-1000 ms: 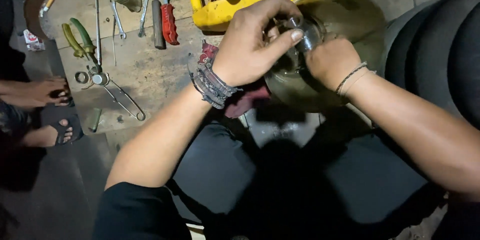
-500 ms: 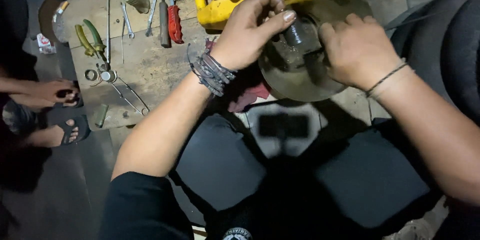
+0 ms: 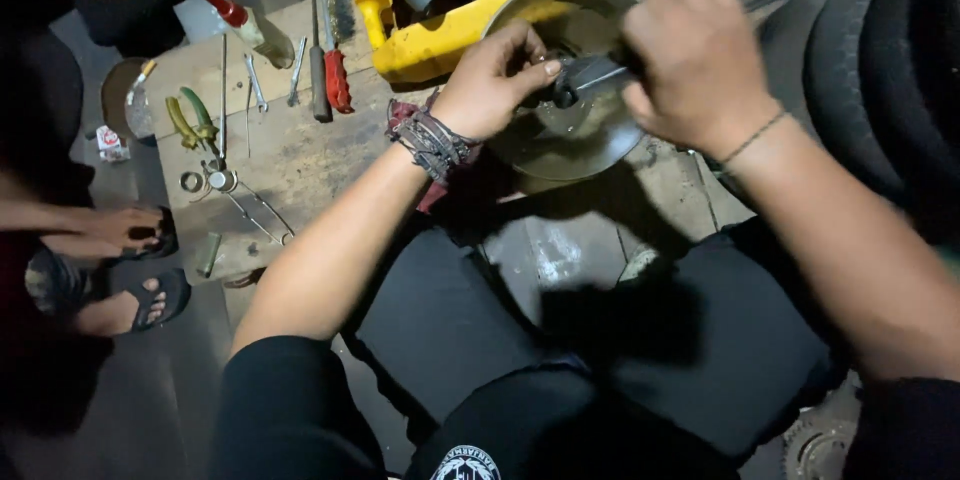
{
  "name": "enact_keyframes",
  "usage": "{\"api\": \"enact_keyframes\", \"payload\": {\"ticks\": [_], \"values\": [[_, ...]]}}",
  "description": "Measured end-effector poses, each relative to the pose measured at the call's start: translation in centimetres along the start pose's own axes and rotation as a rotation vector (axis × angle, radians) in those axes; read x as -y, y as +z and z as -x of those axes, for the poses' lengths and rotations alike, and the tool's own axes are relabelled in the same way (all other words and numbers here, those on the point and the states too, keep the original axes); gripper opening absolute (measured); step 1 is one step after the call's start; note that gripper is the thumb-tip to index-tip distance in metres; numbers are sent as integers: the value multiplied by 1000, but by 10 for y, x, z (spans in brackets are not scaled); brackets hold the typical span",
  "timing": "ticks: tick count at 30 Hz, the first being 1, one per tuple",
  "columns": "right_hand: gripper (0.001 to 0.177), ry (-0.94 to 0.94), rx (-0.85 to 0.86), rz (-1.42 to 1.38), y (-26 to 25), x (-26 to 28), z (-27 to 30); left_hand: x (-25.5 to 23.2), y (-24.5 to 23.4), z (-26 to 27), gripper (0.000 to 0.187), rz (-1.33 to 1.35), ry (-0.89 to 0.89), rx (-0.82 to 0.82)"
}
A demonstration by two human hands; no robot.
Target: The person scrubs a small metal part with a brush inside a bowl of liquid, then wipes the part dry with a red cloth. The person holds the part with one hand and scrubs with the other, then uses the cloth to wipe the part.
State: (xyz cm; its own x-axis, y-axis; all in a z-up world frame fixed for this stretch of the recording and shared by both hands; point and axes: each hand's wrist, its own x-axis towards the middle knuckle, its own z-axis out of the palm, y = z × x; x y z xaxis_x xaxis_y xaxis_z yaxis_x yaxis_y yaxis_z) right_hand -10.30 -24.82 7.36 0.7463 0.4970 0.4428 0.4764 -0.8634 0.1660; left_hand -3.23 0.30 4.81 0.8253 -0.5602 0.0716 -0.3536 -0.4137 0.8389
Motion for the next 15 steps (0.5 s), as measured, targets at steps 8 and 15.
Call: {"api": "enact_keyframes", "payload": {"ticks": [8, 15], "values": [[39, -83, 68, -3, 16, -23, 6, 5, -3, -1, 22, 77, -103, -41], [36, -153, -47, -43, 14, -2, -4, 18, 7, -12, 22, 251, -148, 2]]}}
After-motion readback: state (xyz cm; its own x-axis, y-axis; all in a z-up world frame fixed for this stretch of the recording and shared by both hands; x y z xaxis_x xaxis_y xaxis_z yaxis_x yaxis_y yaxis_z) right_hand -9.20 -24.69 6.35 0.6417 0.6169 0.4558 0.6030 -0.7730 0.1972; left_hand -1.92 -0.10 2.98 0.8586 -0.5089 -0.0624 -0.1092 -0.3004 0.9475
